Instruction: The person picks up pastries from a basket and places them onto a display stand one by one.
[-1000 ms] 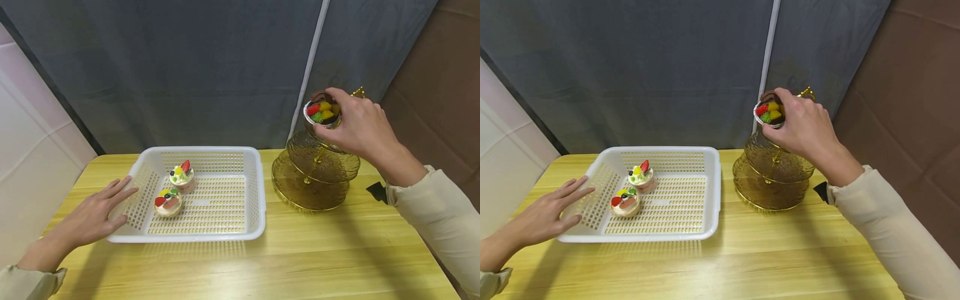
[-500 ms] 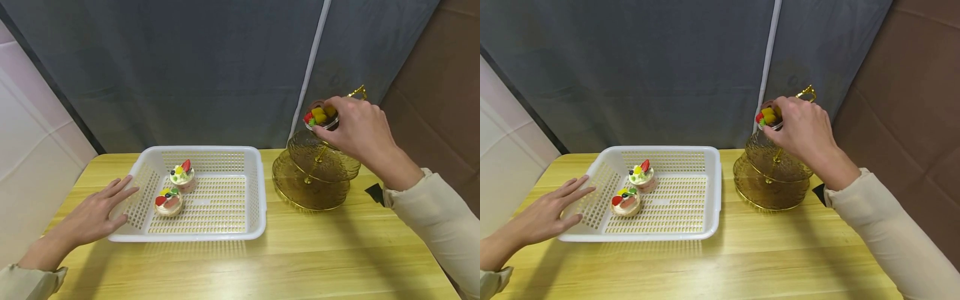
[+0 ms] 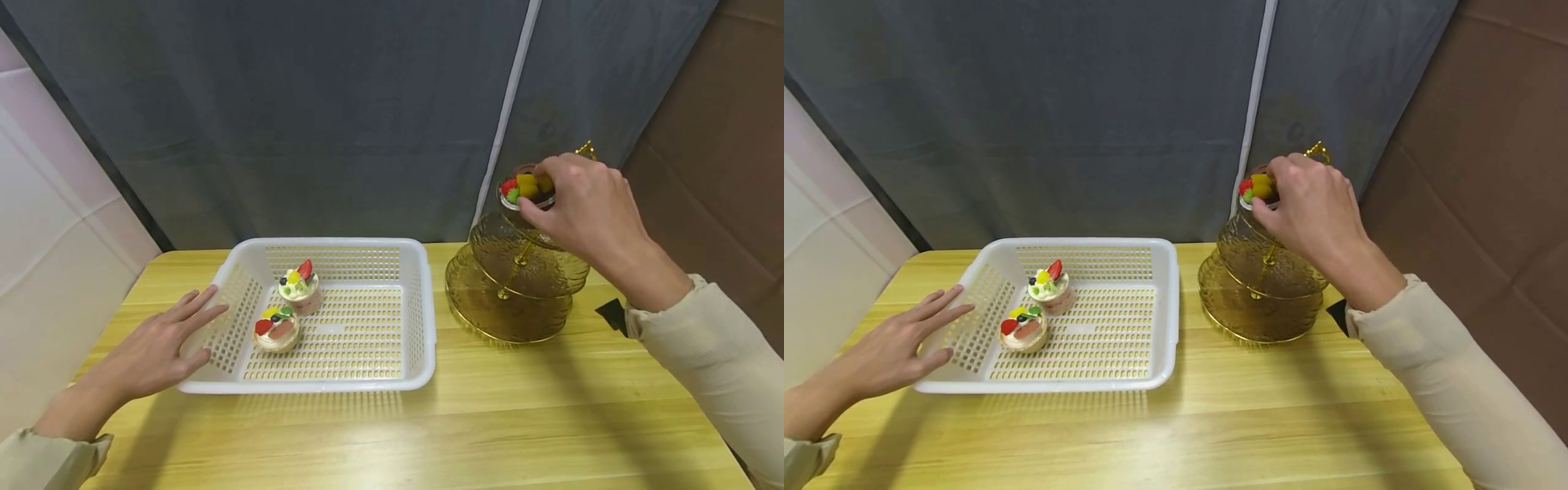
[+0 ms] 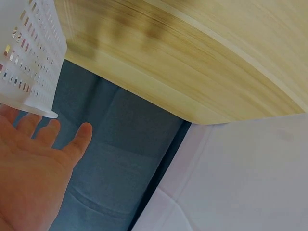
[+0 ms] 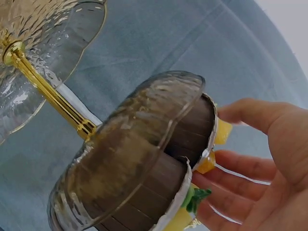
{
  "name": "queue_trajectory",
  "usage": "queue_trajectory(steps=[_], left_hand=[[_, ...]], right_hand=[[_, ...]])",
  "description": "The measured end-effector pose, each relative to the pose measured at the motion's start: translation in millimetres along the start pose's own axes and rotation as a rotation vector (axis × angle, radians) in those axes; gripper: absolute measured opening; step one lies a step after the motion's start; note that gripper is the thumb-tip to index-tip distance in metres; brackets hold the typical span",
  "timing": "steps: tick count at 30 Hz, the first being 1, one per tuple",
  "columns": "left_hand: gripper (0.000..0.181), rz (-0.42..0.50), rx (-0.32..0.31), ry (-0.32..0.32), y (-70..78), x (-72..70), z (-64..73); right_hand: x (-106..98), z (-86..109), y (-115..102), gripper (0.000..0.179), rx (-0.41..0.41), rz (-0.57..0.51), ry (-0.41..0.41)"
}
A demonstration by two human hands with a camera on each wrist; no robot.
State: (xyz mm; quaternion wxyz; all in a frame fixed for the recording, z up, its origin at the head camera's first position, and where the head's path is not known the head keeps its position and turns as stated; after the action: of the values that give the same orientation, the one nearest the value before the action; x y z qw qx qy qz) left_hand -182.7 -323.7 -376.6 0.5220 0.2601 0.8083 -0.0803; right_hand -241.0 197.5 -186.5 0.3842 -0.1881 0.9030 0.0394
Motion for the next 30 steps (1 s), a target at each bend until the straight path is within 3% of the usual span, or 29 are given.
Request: queue_trajectory(steps=[8,14,19,24,30], left_hand=[[0.065,0.002,0.002,0.003,0.0,-0.2,-1.2],[0.065,0.000,-0.005,-0.010,0.5,-0.2,-0.9],[0.065,0.001,-0.013,-0.015,-0.2,-0.8,-0.1],[0.065,0.000,-0.014,-0.011,-0.8,-1.7,-0.1],[0.065,0.003,-0.010,-0.007,-0.5,-1.2,0.0]], right_hand=[[-8,-1.7,-7,0.031,-0.029,-0.025,0.080],[-13,-9.4,-21,0.044,-0.029,-0.132,0.123],[-10,-18.6,-39,0.055,-0.028,-0.258,0.128],[0,-25.5,-62,0.057,-0.084,-0.351,0.124],[23,-32.4,-86,0.065,-0.084,-0.461,0.029]])
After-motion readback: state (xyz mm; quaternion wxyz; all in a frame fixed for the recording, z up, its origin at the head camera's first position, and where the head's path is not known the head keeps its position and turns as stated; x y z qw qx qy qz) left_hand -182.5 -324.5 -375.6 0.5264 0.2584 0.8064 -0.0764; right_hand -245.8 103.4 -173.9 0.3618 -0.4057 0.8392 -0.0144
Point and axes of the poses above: each hand's wrist, its own z-axis away from the middle knuckle, its own x-axis out of the palm, y = z × x, the point moved 5 cm from there along -z, towards the middle knuckle, and after that the axes turned 13 degrees about y, right-handed, at the moved point
